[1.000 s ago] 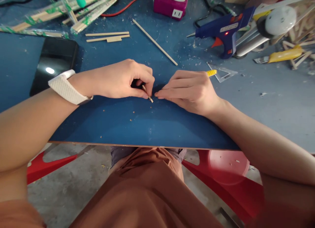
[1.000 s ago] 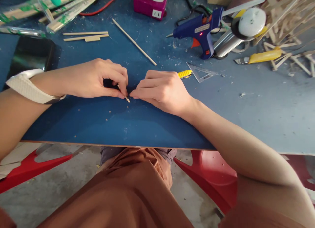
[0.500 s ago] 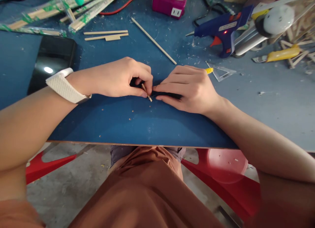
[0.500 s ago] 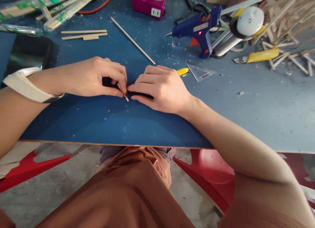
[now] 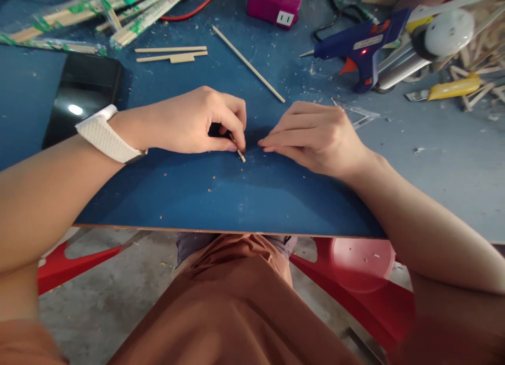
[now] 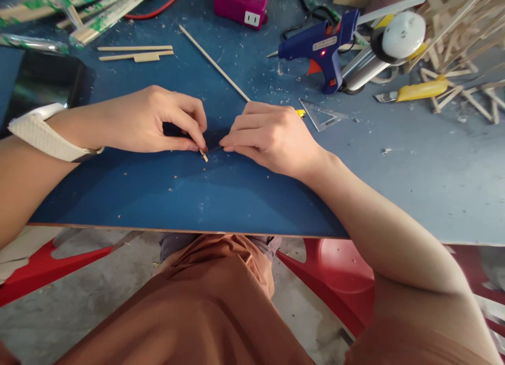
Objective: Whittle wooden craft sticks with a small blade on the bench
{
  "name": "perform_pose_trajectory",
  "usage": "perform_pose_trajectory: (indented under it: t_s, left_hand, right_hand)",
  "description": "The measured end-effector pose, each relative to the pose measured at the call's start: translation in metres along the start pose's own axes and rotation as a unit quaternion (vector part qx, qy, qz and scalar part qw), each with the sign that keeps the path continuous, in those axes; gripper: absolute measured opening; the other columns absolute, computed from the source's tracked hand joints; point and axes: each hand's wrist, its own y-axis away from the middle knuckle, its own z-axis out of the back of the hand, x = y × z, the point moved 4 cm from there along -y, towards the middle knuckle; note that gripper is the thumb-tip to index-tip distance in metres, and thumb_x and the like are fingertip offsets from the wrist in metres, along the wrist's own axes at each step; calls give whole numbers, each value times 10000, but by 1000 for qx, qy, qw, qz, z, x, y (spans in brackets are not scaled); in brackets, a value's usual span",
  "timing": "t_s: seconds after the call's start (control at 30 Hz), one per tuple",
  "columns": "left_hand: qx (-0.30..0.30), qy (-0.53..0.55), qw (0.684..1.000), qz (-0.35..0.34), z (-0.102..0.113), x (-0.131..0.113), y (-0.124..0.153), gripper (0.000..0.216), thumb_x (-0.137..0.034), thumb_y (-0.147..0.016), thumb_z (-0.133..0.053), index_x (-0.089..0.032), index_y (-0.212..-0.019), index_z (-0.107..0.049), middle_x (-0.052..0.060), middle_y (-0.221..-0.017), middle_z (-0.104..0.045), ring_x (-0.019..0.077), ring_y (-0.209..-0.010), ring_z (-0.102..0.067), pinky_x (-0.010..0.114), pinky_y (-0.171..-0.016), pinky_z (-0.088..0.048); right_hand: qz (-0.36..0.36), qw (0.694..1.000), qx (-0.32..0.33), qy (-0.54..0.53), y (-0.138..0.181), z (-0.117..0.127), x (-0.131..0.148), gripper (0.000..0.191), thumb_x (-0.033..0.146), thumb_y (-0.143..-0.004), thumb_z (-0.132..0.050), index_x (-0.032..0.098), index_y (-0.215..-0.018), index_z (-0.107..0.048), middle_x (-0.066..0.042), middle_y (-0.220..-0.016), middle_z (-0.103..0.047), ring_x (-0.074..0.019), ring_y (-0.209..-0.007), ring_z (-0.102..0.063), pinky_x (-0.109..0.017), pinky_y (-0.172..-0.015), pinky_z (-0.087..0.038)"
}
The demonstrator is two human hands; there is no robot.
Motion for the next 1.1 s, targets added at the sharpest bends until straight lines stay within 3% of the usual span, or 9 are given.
perform_pose_trajectory:
  t_s: [0.3, 0.5, 0.73, 0.97, 1.1]
  left_hand:
    - [-26, 0, 1000, -2, 2, -5, -4, 349, -599, -1151, -840, -313, -1012, -983, 113, -1140, -922, 251, -903, -803, 437, -888, -693]
    - [-22, -6, 999, -25, 3, -4, -9, 290, -585, -1135, -832, -402, -965, -981, 48, -1067, -923, 246, -858, -814, 437, -842, -671]
    - [-17, -26, 999, -14, 3, -4, -6, 270, -531, -1147, -801, -402, -996, -984, 37, -1116, -932, 251, -889, -833, 441, -894, -669]
    - [-13, -44, 999, -19, 0, -10, -3, 277, -472, -1166, -756, -375, -1043, -984, 45, -1164, -935, 231, -886, -817, 424, -922, -665]
    - [-16, -30, 999, -25, -1, -9, -3, 232, -488, -1160, -803, -408, -1056, -994, 31, -1172, -934, 251, -915, -844, 428, -987, -686]
  right_hand:
    - [14, 1000, -4, -8, -4, -4, 0, 290, 373, -1326, -692, 317, -1376, -973, -25, -1203, -956, -234, -1077, -849, -426, -966, -690]
    - [45, 998, -34, 21, -12, -16, 18, 261, 301, -1319, -699, 283, -1348, -957, -13, -1171, -959, -222, -1036, -834, -395, -903, -674]
    - [-17, 997, -4, 80, -2, 6, 7, 409, 618, -1300, -749, 344, -1553, -917, -63, -1324, -977, -325, -1276, -877, -510, -1074, -688]
    - [-26, 998, -31, -57, 7, 12, -7, 265, 454, -1305, -763, 360, -1423, -982, -30, -1200, -982, -263, -1142, -925, -466, -1049, -737]
    - [-24, 996, -55, -73, 3, 9, -1, 210, 406, -1285, -809, 331, -1341, -997, -22, -1143, -976, -244, -1095, -928, -435, -1013, -744]
